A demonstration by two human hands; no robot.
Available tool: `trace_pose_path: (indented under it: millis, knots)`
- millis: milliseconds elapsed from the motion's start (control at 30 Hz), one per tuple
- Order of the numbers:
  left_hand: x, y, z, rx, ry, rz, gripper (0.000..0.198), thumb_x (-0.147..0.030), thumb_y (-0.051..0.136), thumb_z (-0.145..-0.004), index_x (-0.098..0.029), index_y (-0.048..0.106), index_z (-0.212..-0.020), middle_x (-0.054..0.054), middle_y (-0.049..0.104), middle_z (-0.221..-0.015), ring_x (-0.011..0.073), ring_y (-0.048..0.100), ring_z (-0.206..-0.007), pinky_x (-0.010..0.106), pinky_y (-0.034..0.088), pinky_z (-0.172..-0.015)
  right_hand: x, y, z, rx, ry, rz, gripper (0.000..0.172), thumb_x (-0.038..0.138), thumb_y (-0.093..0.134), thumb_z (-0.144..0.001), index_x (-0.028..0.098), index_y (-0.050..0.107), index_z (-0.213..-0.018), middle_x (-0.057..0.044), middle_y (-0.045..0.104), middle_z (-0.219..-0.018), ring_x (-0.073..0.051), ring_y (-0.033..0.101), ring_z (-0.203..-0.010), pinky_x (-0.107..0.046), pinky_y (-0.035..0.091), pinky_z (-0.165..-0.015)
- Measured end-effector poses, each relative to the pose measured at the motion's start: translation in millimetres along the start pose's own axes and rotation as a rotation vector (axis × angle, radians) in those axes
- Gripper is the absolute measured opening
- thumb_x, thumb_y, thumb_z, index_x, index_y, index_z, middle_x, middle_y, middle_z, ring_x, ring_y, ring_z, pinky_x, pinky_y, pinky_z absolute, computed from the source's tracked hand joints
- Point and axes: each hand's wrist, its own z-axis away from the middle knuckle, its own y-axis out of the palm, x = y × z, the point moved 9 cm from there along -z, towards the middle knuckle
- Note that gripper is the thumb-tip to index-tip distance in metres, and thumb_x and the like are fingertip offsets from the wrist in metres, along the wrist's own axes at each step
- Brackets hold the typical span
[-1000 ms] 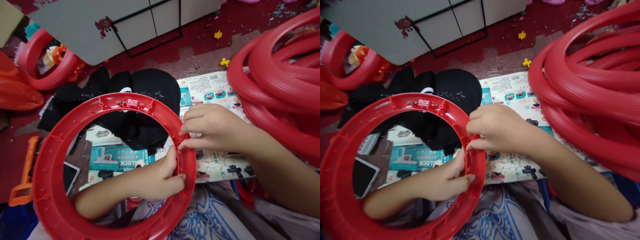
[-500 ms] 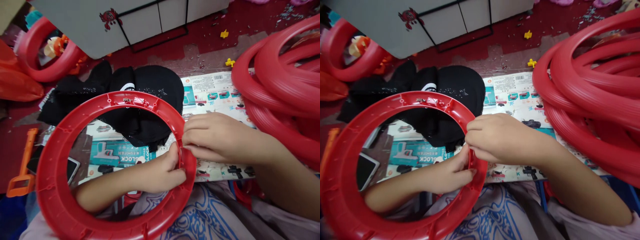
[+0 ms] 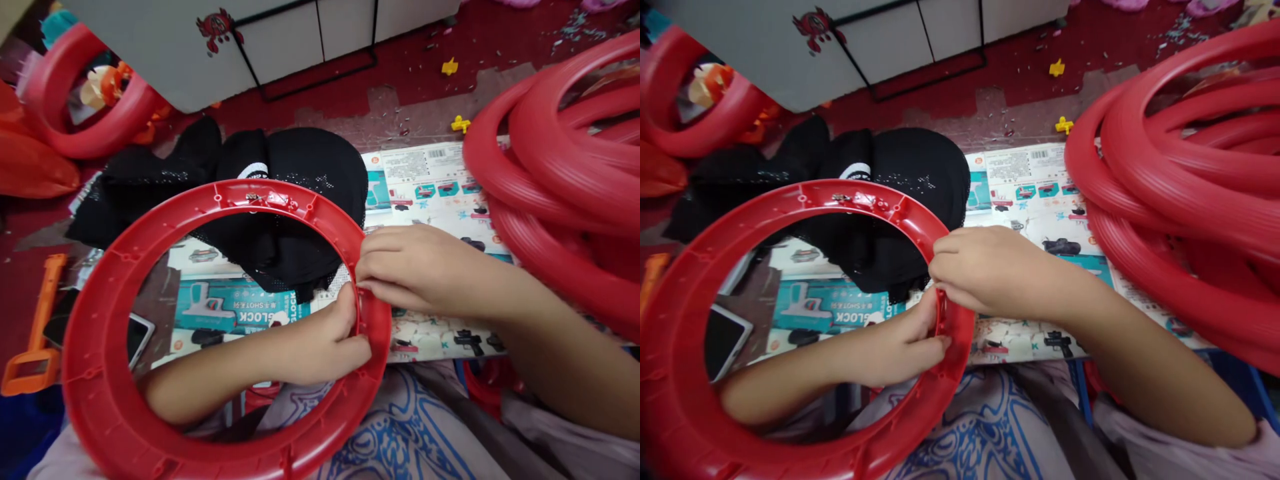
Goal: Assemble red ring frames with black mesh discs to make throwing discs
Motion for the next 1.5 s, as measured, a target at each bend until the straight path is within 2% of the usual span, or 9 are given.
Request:
trace_pose_path:
  millis: [233, 333, 567, 767, 967, 1067, 1267, 1400, 1500]
  knots:
    - [-3, 2.9, 1, 0.038, 0.029, 0.03, 0.045, -0.019, 0.048, -0.083, -0.017, 0.028, -0.123, 0.011, 0.051, -0.119, 0.0245, 0.054, -0.108, 0.042, 0.049, -0.094, -8, -2, 1, -0.038, 0.022, -0.06, 0.025, 0.022, 0.048, -0.089, 0.016, 0.065, -0.072, -0.004, 0.063, -0.075, -0.014, 0.054, -0.074, -0.027, 0.038, -0.068]
    - [-3, 4.4, 1, 0.052, 0.022, 0.018, 0.043, -0.019, 0.048, -0.083, -0.017, 0.028, -0.122, 0.008, 0.053, -0.109, 0.0239, 0.055, -0.103, 0.042, 0.051, -0.09, -5, -1, 1, -0.022, -0.022, -0.09, 0.024, 0.022, 0.048, -0.09, 0.016, 0.066, -0.075, -0.004, 0.063, -0.076, -0.014, 0.053, -0.075, -0.026, 0.038, -0.068]
    - [-8, 1.8, 2, 0.037, 0.103, 0.001, 0.046, -0.017, 0.049, -0.082, -0.019, 0.03, -0.124, 0.009, 0.052, -0.116, 0.0231, 0.054, -0.105, 0.039, 0.051, -0.091, -3, -3, 1, -0.041, -0.081, -0.083, 0.024, 0.019, 0.046, -0.093, 0.016, 0.066, -0.08, -0.004, 0.063, -0.081, -0.014, 0.052, -0.078, -0.026, 0.038, -0.07]
    - [-4, 5.2, 2, 0.072, 0.029, 0.018, 0.051, -0.018, 0.049, -0.081, -0.017, 0.027, -0.127, 0.007, 0.053, -0.106, 0.0217, 0.056, -0.094, 0.038, 0.053, -0.084, 0, -3, 2, -0.051, -0.108, -0.001, 0.026, 0.02, 0.046, -0.093, 0.016, 0.067, -0.078, -0.003, 0.063, -0.078, -0.013, 0.05, -0.074, -0.026, 0.036, -0.066]
    - [-1, 5.2, 3, 0.066, 0.003, 0.025, 0.045, -0.019, 0.051, -0.08, -0.017, 0.031, -0.119, 0.008, 0.051, -0.108, 0.0248, 0.054, -0.101, 0.044, 0.05, -0.09, 0, 0, 1, -0.012, -0.104, 0.036, 0.027, 0.024, 0.045, -0.094, 0.017, 0.066, -0.078, -0.003, 0.063, -0.077, -0.014, 0.049, -0.074, -0.026, 0.034, -0.065]
    - [5, 6.9, 1, 0.013, -0.037, 0.137, 0.04, -0.021, 0.053, -0.08, -0.018, 0.031, -0.114, 0.007, 0.05, -0.103, 0.0218, 0.054, -0.095, 0.04, 0.051, -0.083, -1, 1, 1, -0.009, -0.085, 0.047, 0.028, 0.023, 0.044, -0.093, 0.017, 0.066, -0.076, -0.003, 0.063, -0.077, -0.014, 0.05, -0.073, -0.027, 0.034, -0.065]
    - [-7, 0.1, -6, -0.159, 0.119, 0.728, 0.06, -0.014, 0.066, -0.075, -0.025, 0.026, -0.118, 0.006, 0.046, -0.118, 0.008, 0.054, -0.081, 0.021, 0.05, -0.069, 0, 7, -2, 0.058, -0.09, -0.022, 0.027, 0.018, 0.045, -0.091, 0.016, 0.067, -0.077, -0.003, 0.064, -0.076, -0.013, 0.051, -0.072, -0.025, 0.035, -0.064]
    - [-4, -6.1, -9, -0.212, 0.081, 0.791, 0.05, -0.019, 0.066, -0.08, -0.024, 0.03, -0.115, 0.002, 0.053, -0.105, 0.0075, 0.056, -0.078, 0.021, 0.05, -0.068, -6, 8, -4, 0.072, 0.005, -0.055, 0.022, 0.018, 0.05, -0.088, 0.016, 0.068, -0.076, -0.003, 0.065, -0.078, -0.013, 0.053, -0.074, -0.025, 0.035, -0.065]
    - [1, -18.0, -9, -0.33, 0.066, 0.752, 0.043, -0.02, 0.066, -0.081, -0.022, 0.034, -0.109, -0.001, 0.054, -0.098, 0.0078, 0.056, -0.079, 0.02, 0.049, -0.068, -18, 6, -4, 0.059, 0.21, -0.072, 0.018, 0.018, 0.054, -0.083, 0.016, 0.068, -0.071, -0.002, 0.065, -0.075, -0.012, 0.052, -0.069, -0.025, 0.032, -0.062]
